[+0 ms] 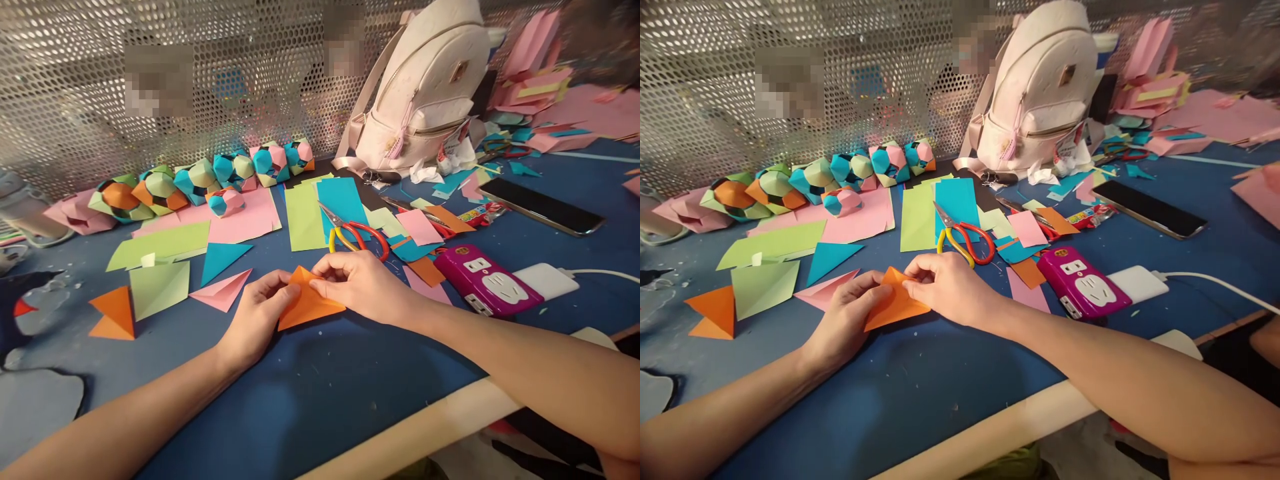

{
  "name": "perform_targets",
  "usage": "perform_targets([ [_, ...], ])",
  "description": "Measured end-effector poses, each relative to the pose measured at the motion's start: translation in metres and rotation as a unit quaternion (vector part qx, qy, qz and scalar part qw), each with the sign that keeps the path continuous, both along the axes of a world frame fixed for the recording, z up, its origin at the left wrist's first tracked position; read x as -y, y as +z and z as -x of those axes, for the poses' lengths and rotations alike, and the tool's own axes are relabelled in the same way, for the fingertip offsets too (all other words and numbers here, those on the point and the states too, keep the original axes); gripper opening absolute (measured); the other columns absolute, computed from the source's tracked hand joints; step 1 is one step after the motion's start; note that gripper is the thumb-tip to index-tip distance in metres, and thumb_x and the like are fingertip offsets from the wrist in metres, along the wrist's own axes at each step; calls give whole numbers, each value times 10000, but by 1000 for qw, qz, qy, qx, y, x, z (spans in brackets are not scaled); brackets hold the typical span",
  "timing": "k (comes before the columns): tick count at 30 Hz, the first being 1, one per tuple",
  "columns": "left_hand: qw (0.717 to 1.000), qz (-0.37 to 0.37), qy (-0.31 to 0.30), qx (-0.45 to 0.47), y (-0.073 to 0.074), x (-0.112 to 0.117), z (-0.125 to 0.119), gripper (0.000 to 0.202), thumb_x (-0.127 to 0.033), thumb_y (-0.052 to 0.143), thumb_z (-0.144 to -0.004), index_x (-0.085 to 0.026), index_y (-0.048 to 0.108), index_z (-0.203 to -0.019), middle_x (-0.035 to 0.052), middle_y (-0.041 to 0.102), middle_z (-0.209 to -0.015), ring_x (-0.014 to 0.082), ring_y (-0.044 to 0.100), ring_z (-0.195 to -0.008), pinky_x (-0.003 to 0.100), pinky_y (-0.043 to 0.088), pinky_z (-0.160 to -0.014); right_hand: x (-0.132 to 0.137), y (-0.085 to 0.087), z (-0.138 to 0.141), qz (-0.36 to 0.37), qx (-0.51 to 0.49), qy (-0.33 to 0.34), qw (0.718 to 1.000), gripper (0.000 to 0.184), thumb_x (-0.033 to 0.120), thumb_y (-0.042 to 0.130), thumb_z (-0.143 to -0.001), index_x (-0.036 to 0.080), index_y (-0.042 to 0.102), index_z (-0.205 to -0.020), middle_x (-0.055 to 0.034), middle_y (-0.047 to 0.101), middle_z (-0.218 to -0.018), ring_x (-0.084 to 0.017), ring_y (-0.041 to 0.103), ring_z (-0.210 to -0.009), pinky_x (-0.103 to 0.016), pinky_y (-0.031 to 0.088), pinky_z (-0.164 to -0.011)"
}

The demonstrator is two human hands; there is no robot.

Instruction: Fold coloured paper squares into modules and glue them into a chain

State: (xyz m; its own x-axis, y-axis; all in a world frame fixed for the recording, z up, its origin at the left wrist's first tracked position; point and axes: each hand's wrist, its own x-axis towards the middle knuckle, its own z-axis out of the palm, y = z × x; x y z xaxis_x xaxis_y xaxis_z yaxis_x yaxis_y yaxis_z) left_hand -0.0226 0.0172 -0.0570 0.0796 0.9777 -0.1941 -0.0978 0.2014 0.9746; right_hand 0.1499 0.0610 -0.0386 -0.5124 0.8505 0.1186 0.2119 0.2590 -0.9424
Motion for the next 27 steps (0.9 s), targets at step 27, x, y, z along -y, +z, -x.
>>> perform_targets([
  [27,998,-20,-31,-52,1,2,2,246,-385,722,-720,-159,625,-736,-12,615,-672,115,542,-626,223,413,-592,1,1,-5,-98,41,60,993,76,110,545,-741,181,519,-734,30,524,-676,-87,468,-620,-208,404,-568],
])
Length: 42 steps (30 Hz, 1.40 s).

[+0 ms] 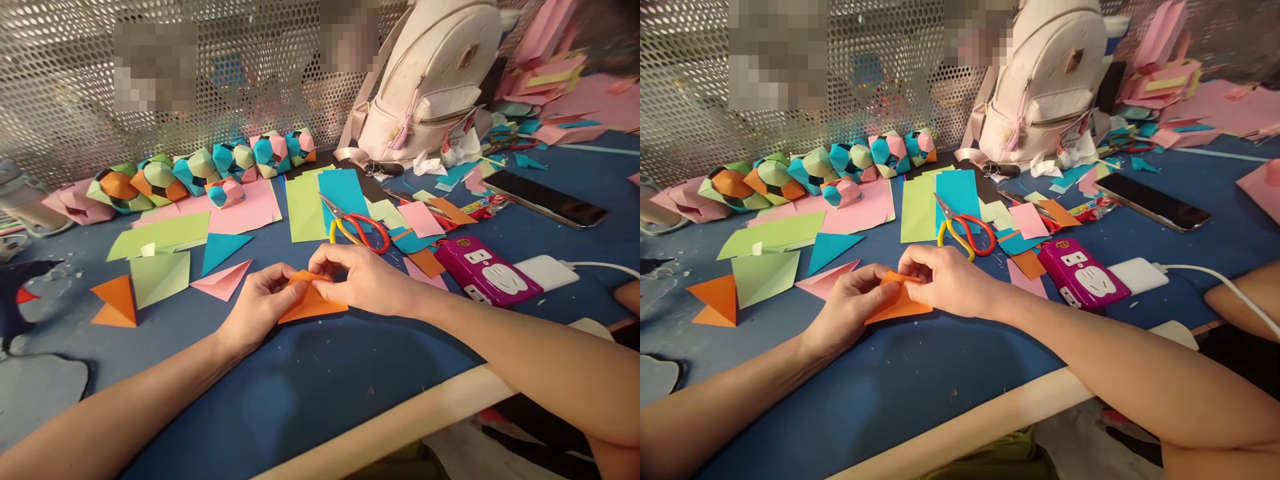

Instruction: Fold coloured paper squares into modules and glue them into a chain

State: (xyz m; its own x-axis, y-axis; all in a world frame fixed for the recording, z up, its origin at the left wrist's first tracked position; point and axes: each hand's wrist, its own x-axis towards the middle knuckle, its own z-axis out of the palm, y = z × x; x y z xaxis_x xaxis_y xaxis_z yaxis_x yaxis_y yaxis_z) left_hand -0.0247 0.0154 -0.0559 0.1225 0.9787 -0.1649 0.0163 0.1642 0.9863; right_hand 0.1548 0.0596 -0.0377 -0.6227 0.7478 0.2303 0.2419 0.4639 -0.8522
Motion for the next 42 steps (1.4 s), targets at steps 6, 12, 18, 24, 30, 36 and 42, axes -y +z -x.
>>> perform_targets([
  [6,1000,-4,4,-27,3,0,-2,263,-396,716,-723,-150,626,-736,-6,610,-664,107,531,-615,213,403,-572,-1,-3,1,-31,-6,-7,999,89,113,553,-750,178,517,-701,23,532,-664,-92,473,-620,-215,403,-568],
  [12,999,-13,-1,-49,5,1,-2,193,-304,750,-684,-152,658,-762,-12,622,-677,95,514,-603,200,388,-560,-1,-6,0,-92,-29,11,995,138,63,526,-754,179,506,-682,21,521,-683,-92,480,-633,-221,405,-592],
  [18,1000,1,13,1,6,1,-2,175,-326,723,-715,-172,668,-775,1,675,-736,132,593,-703,229,455,-667,-5,-10,-1,-157,-65,44,985,144,50,508,-784,179,559,-743,0,534,-738,-101,505,-666,-232,426,-623],
  [24,1000,-12,10,13,4,1,0,179,-347,714,-713,-178,672,-751,11,690,-756,149,610,-719,250,465,-681,-9,-13,-4,-177,-75,76,978,171,56,488,-789,182,603,-797,-15,571,-772,-112,549,-704,-249,456,-649],
  [30,1000,-5,5,30,2,1,1,129,-300,710,-703,-184,673,-744,-5,670,-719,137,598,-691,235,454,-651,-10,-10,-5,-186,-79,92,975,185,73,472,-801,170,630,-810,-28,590,-774,-112,564,-701,-245,471,-629],
  [36,998,2,19,56,5,-1,-1,51,-204,642,-689,-183,677,-719,-14,661,-708,136,591,-702,239,459,-684,-12,-10,-9,-210,-61,94,971,212,73,476,-800,176,658,-836,-41,609,-829,-115,581,-747,-237,476,-637],
  [42,999,-11,10,48,3,-1,1,106,-235,620,-706,-179,679,-774,-1,661,-743,154,579,-731,263,454,-705,-12,-11,-9,-258,-54,95,960,213,73,475,-824,175,661,-849,-45,613,-843,-119,583,-761,-247,490,-664],
])
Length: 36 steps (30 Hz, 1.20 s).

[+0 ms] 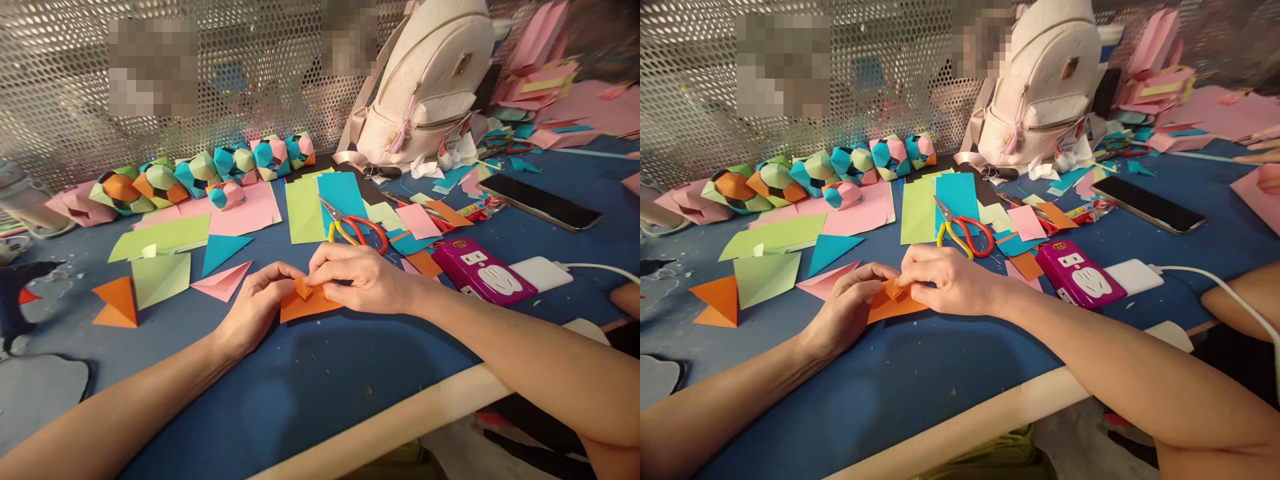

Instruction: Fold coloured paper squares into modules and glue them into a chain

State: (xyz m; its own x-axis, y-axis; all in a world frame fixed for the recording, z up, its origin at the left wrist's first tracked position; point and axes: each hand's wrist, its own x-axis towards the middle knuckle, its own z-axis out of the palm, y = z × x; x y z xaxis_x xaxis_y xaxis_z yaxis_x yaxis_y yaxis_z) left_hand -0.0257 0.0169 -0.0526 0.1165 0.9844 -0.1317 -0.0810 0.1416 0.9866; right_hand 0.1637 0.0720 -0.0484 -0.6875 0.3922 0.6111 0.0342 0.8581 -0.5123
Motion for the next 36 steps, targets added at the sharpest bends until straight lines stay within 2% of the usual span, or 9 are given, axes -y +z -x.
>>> perform_targets([
  [4,1000,4,-10,-12,-3,0,0,158,-294,722,-719,-177,662,-806,-5,652,-757,120,562,-705,231,435,-672,1,0,0,-9,5,2,1000,229,74,459,-842,172,663,-871,-48,603,-848,-116,580,-760,-242,493,-661],
  [13,999,-18,3,-26,-5,2,0,176,-317,734,-733,-173,647,-784,-4,656,-755,113,569,-697,217,438,-643,2,-1,1,-16,-7,7,1000,220,66,476,-819,150,664,-895,-62,605,-850,-125,578,-760,-253,491,-659],
  [18,999,-26,-1,-40,-3,2,-1,195,-341,718,-747,-166,638,-773,-3,654,-736,110,571,-677,212,436,-623,5,3,3,36,-7,-6,999,173,107,509,-824,139,661,-898,-66,612,-840,-134,577,-761,-266,491,-681],
  [22,997,-37,2,-61,-2,2,-2,184,-330,716,-748,-166,634,-769,-9,647,-732,106,564,-683,209,437,-629,7,7,3,87,34,-57,994,128,204,559,-853,126,656,-823,-55,611,-791,-127,555,-697,-259,467,-646],
  [26,996,-43,0,-84,0,2,-3,175,-322,712,-745,-164,638,-757,-6,651,-719,103,554,-672,207,435,-616,7,9,3,93,83,-71,990,162,139,540,-857,137,648,-736,-30,600,-733,-110,542,-664,-242,435,-638],
  [36,996,-44,-3,-77,-4,1,-3,150,-296,707,-742,-164,636,-743,-7,646,-718,99,552,-660,207,428,-599,6,7,3,68,76,-68,992,162,72,548,-843,110,664,-737,-32,600,-724,-101,541,-662,-224,423,-641],
])
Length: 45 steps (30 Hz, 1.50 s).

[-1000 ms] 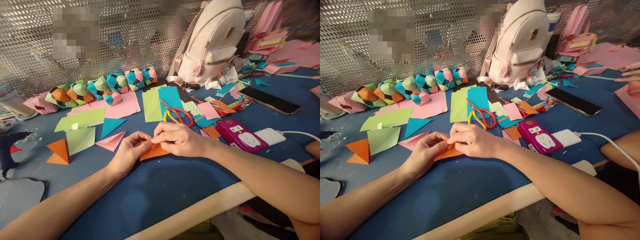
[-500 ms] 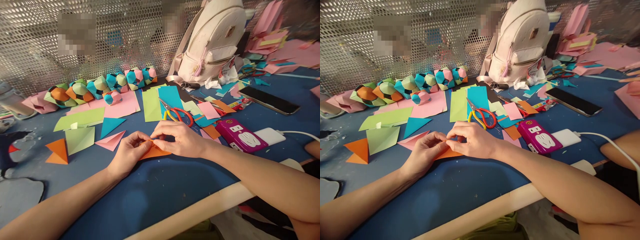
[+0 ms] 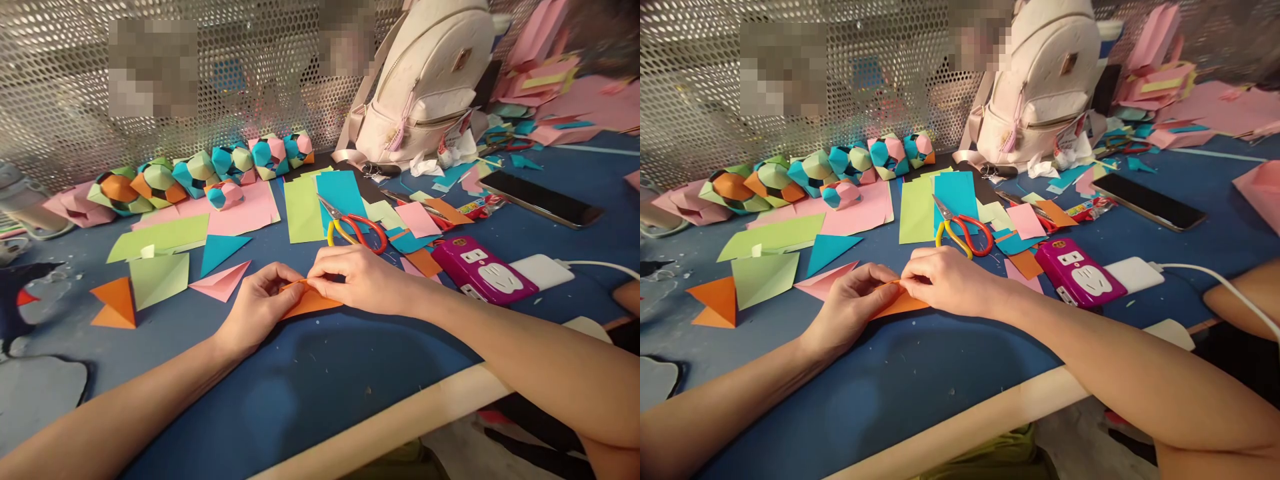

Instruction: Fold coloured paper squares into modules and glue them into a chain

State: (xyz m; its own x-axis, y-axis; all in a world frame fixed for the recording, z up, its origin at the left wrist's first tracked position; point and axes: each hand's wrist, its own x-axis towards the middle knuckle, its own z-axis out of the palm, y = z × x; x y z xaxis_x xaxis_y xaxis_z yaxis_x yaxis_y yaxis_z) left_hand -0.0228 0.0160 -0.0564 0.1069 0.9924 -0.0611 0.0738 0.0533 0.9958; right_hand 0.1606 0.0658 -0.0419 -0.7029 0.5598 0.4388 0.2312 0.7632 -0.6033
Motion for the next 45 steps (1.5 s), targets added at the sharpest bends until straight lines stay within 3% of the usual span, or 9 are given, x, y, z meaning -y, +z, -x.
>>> perform_targets([
  [17,1000,6,-8,-8,-2,-1,4,158,-341,686,-778,-190,672,-822,-20,641,-751,91,545,-709,187,431,-651,-3,1,-3,-7,14,13,1000,177,70,539,-849,129,680,-760,-25,596,-727,-102,534,-649,-231,422,-638],
  [25,999,4,1,-49,0,1,1,203,-365,676,-773,-162,673,-780,-4,622,-685,105,529,-657,210,421,-602,-4,-1,-4,-20,29,10,999,187,91,526,-865,129,680,-766,-30,605,-738,-102,534,-648,-233,417,-633],
  [32,989,-53,18,-137,2,5,-1,207,-353,625,-797,-154,660,-750,18,647,-707,120,541,-646,226,427,-577,-3,0,-5,-34,59,15,998,216,123,491,-902,124,678,-796,-56,612,-793,-120,551,-704,-249,418,-664],
  [36,980,-90,24,-174,6,9,-4,190,-317,594,-805,-153,650,-728,29,654,-707,136,563,-660,239,438,-587,0,3,-3,-15,49,10,999,145,123,562,-856,122,670,-758,-37,597,-735,-109,527,-652,-238,404,-619],
  [45,990,-51,7,-133,3,7,-5,125,-269,640,-744,-172,615,-820,10,651,-751,131,582,-674,223,449,-583,-1,3,-5,-60,59,8,996,183,102,503,-901,107,672,-832,-63,620,-802,-128,560,-707,-251,425,-668],
])
